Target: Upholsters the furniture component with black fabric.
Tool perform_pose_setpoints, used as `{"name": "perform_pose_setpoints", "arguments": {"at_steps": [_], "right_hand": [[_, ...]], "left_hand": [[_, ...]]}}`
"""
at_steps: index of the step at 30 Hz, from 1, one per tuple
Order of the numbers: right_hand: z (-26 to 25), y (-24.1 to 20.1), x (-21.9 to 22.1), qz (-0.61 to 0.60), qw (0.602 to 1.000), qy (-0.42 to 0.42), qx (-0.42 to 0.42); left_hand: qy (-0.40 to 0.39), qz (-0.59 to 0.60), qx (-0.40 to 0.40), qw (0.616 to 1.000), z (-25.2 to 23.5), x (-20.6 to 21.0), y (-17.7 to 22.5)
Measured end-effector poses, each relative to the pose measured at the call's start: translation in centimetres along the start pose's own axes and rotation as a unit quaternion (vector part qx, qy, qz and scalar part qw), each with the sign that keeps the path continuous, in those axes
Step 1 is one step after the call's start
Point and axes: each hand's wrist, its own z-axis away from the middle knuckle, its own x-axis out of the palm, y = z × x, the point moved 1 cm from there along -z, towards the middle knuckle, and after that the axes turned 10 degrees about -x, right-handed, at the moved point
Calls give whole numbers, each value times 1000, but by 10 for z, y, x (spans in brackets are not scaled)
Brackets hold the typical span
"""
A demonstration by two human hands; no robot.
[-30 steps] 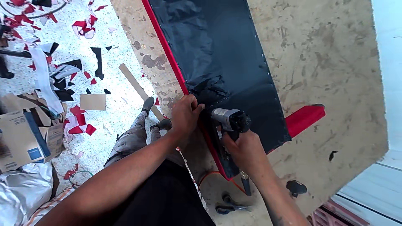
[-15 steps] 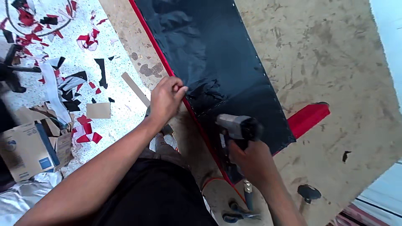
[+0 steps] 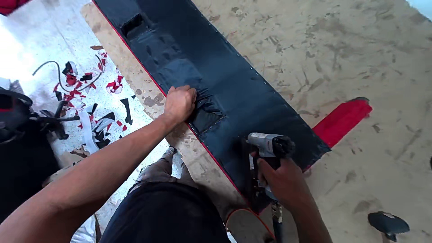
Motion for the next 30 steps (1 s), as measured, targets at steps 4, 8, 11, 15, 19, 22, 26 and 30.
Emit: {"name": "perform_pose_setpoints", "arguments": {"at_steps": [4, 8, 11, 15, 19, 22, 26, 30], "right_hand": [[-5, 0, -5, -15, 1000, -19, -19], [-28, -8, -9, 2, 997, -60, -45], [-59, -41, -11, 83, 990, -92, -62], [-113, -96, 5, 169, 971, -119, -117], [-151, -120, 36, 240, 948, -156, -141], [-156, -131, 46, 276, 937, -170, -134], [-151, -143, 53, 325, 921, -176, -125], [-136, -149, 72, 326, 922, -174, -119]], "left_hand": [[72, 62, 20, 995, 26, 16, -4], [98, 122, 37, 987, 43, 32, -6], [61, 137, 48, 988, 43, 29, -6], [26, 147, 65, 987, 41, 27, -11], [18, 145, 87, 985, 45, 26, -15], [11, 160, 85, 983, 45, 29, -19], [13, 173, 92, 981, 47, 32, -25], [25, 178, 93, 979, 48, 32, -28]]}}
